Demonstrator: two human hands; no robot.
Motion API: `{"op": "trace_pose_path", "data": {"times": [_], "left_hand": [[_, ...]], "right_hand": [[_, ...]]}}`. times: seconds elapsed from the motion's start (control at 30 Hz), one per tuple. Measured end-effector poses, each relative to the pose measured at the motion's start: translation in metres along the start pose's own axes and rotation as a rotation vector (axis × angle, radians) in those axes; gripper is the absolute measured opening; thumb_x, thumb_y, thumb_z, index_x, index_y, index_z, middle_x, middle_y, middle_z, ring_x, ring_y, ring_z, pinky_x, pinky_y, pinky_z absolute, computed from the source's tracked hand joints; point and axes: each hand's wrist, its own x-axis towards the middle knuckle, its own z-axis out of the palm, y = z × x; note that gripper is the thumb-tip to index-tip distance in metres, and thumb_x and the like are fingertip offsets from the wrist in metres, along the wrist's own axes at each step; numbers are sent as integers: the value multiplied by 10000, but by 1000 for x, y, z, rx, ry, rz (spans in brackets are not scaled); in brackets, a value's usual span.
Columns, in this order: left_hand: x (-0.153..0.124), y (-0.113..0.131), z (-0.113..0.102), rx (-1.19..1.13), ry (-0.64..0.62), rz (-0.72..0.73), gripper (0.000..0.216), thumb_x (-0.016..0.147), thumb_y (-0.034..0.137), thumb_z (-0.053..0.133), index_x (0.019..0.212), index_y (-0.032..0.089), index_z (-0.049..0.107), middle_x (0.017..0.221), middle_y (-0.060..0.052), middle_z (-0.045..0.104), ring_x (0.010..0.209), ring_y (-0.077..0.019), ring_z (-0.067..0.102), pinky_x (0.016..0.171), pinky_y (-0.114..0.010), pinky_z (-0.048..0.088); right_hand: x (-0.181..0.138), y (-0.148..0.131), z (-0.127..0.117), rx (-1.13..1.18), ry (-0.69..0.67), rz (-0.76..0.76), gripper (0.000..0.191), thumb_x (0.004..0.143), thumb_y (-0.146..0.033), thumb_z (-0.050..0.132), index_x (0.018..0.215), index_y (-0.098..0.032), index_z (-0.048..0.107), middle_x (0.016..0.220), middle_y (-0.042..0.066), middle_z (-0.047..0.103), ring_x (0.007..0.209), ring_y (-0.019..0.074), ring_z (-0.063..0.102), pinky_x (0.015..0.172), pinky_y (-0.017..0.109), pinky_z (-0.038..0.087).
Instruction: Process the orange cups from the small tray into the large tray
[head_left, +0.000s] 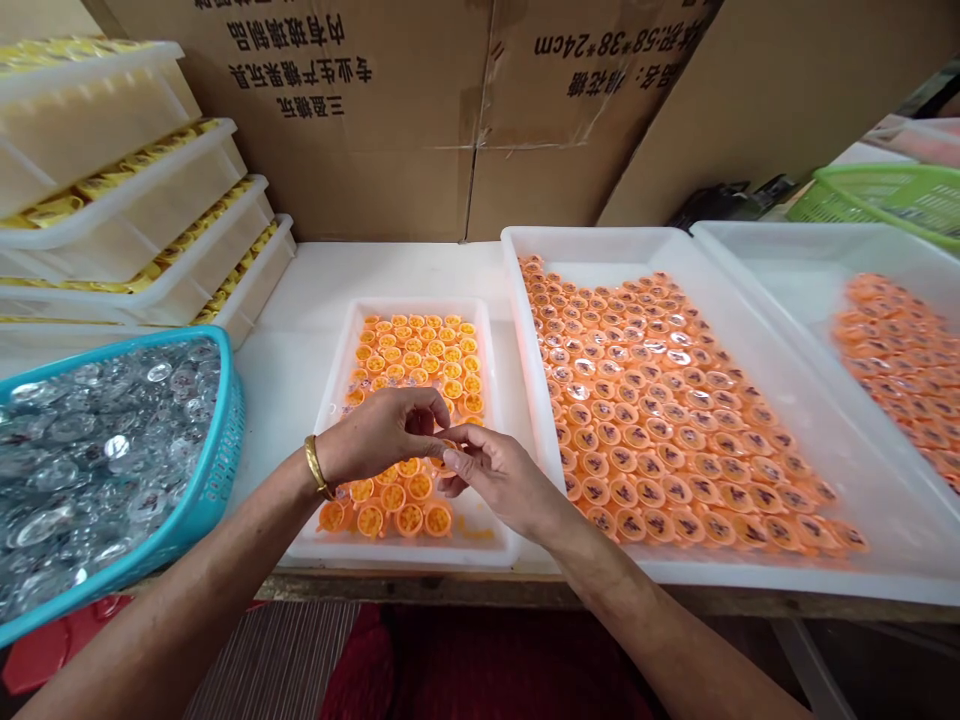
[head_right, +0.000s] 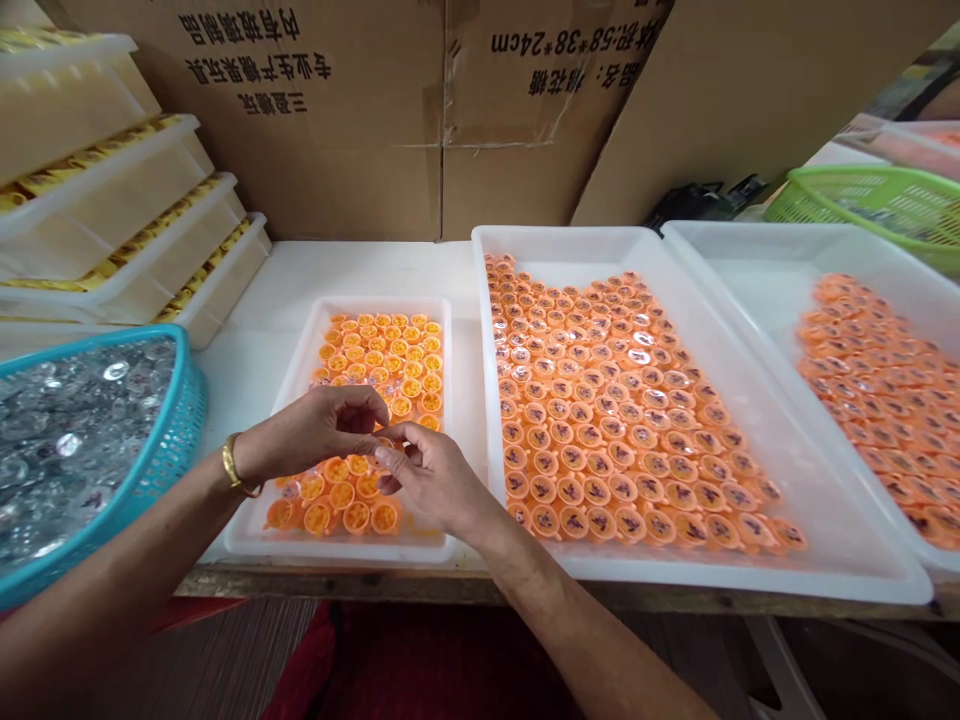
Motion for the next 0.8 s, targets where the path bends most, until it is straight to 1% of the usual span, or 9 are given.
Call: {"op": "trace_pose_path", "data": {"times": [0.1,0.17,0.33,0.47,0.57,0.63,0.7,0.77,0.8], "left_hand": [[-6,-6,9,10,132,-49,183,728,347,691,737,183,610,577,30,539,518,-97,463,468,-220,345],[-11,-8,16,-9,187,-105,212,768,390,643,754,180,617,632,5,591,555,-111,510,499,-232,382],[-15,-8,27,-154,211,-167,272,776,427,625,849,166,641,700,-19,637,606,-127,548,550,-251,422],[-10,-7,32,-201,191,-131,253,768,399,639,801,148,640,684,-18,619,607,-122,533,573,-258,424],[-9,-7,37,-232,217,-101,230,772,376,641,804,148,636,673,-15,619,617,-128,543,579,-259,424],[-10,-6,40,-304,245,-88,231,770,371,651,825,147,641,704,-25,643,644,-135,568,596,-260,435],[-13,-6,42,-379,281,-71,232,763,366,665,842,148,653,735,-32,664,673,-140,588,618,-260,447],[-15,-6,41,-428,326,-77,229,748,363,684,829,150,662,717,-25,663,659,-133,587,609,-252,449],[-16,-6,40,-443,345,-91,229,736,364,696,812,151,662,693,-16,654,635,-126,576,591,-247,444]], "right_hand": [[1,1,-1,60,53,-37,286,856,-375,558,1067,-183,571,1008,54,642,715,126,679,725,312,553],[1,0,-2,90,77,-48,282,859,-360,559,1076,-180,568,1000,54,655,746,132,682,763,326,557],[1,-1,-2,147,99,-99,263,833,-345,600,1038,-180,584,941,37,660,813,145,672,779,347,573],[1,3,-2,145,141,-130,241,825,-353,603,987,-174,602,926,37,655,812,153,667,749,353,588],[-1,5,-1,83,209,-153,228,828,-360,594,969,-182,599,903,34,654,794,153,663,725,345,595],[-3,5,0,61,229,-184,245,836,-365,586,1009,-192,586,932,39,652,820,155,660,739,341,593],[-5,3,1,92,214,-194,311,845,-382,580,1102,-209,548,964,43,643,843,157,658,747,347,593],[-5,-1,2,133,177,-153,373,855,-420,560,1166,-218,515,951,43,634,840,163,657,724,359,600],[-4,-2,2,136,164,-120,382,854,-439,555,1160,-213,521,932,43,630,837,167,655,708,363,603]]}}
